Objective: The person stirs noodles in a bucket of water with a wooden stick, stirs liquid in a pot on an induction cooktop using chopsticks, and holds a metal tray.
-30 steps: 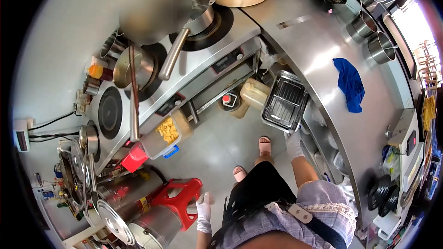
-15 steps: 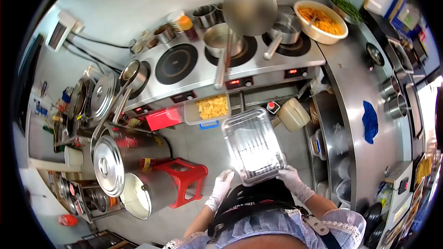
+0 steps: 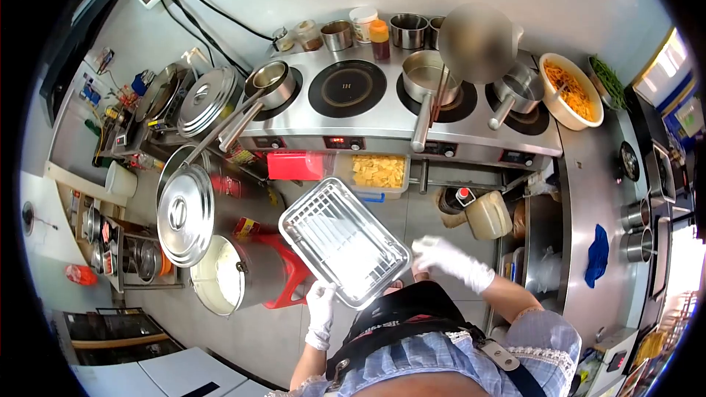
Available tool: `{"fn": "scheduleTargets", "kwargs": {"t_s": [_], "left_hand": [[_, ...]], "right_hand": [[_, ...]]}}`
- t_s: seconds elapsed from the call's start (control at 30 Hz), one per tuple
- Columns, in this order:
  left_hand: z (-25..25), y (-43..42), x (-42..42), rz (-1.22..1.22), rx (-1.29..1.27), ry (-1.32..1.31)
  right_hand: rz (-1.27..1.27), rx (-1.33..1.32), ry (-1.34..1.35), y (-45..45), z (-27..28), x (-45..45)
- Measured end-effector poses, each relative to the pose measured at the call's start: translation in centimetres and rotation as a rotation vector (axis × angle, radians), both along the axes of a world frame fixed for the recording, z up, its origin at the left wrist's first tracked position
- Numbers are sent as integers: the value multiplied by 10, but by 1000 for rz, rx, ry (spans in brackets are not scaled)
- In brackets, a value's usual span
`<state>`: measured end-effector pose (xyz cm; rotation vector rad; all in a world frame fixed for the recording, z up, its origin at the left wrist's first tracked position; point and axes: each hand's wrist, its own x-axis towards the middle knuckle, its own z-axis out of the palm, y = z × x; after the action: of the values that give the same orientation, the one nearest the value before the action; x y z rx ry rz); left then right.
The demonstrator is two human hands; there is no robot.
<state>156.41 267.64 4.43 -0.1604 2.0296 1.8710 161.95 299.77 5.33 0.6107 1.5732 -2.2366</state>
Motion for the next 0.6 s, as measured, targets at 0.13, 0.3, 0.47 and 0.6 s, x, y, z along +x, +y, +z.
{"fn": "scheduleTargets", "kwargs": {"t_s": [0.13,0.3,0.47,0.6], "left_hand": [[21,5,4,184,-49,7],[40,29,12,355,87,6],[23,36,22,409,192,-9],[25,54,29,475,233,-36]], "right_hand": [[-381,160,-58,105,-8,-107],[-568,-103,-20,166,7,-207],[-511,-270,46,181,-9,-250],[-554,-269,-33,180,-11,-258]]}}
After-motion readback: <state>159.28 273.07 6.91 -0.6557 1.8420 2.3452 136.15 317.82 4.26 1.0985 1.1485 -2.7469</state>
